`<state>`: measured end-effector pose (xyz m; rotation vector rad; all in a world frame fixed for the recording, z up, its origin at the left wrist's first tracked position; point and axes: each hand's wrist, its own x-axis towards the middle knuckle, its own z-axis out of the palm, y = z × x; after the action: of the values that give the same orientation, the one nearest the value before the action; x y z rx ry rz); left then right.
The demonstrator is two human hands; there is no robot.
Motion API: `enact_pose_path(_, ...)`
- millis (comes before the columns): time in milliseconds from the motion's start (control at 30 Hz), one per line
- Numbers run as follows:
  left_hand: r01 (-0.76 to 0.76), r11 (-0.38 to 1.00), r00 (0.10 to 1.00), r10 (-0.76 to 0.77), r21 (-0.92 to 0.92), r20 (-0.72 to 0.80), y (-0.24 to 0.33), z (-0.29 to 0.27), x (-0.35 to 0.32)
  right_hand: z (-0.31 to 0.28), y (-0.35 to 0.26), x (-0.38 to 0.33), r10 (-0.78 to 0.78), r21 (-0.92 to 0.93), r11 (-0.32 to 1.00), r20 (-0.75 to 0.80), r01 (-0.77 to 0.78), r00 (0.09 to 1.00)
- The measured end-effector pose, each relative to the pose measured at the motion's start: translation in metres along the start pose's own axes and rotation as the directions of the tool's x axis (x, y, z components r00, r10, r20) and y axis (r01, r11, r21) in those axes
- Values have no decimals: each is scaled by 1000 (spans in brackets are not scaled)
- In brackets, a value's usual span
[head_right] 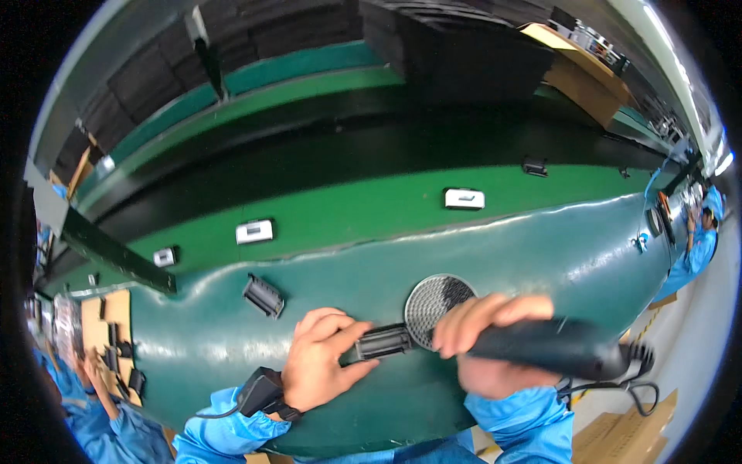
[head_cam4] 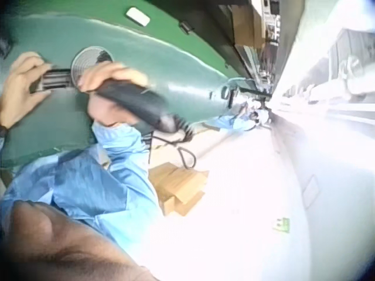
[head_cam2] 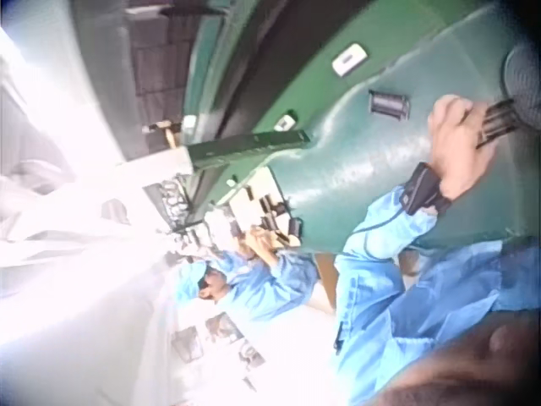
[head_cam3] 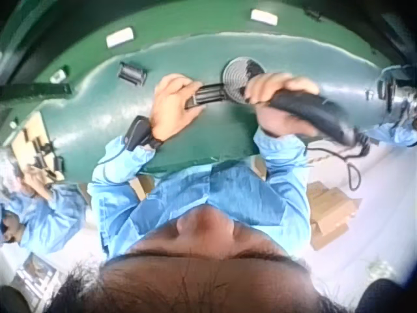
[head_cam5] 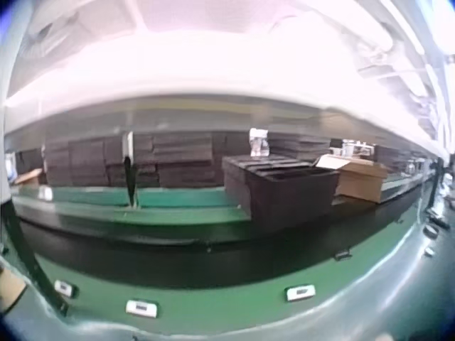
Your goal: Use an electric screwdriver to fasten screws into a plastic housing on a factory assembly line.
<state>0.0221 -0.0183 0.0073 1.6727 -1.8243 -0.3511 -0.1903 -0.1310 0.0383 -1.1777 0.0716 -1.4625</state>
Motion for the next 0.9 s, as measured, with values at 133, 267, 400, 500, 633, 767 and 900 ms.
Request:
enact_pose_path(133, 89, 972, 995, -78, 218, -61, 9, -26, 65, -63, -8, 32, -83, -154, 987, -233, 47, 969)
enact_pose_path(267, 179, 965, 978, -152, 194, -145, -44, 6, 164, -98, -3, 43, -98, -158, 987, -383, 39, 919)
enact_pose_path(400, 315, 931, 949, -301, 185, -98, -81, 26, 224, -104, 9, 49, -64, -69, 997, -479, 36, 875)
enact_pose_path(500, 232, 864, 949, -101, 447, -298, -48, 56, 238, -116, 10, 46, -48, -55, 998, -543, 21, 838)
enact_pose_path(633, 235, 972, 972, -235, 5, -1, -17, 95, 263, -106, 11, 47, -46, -60, 998, -527, 17, 848)
enact_pose_path(767, 199, 979, 980, -200, 31, 14, 3, 143, 291, -107, 10, 48, -60, -91, 996, -534, 13, 843)
enact_pose_path(900, 299, 902, 951, -309, -310, 17, 1, 130, 282, -103, 17, 53, -36, -66, 998, -550, 0, 834)
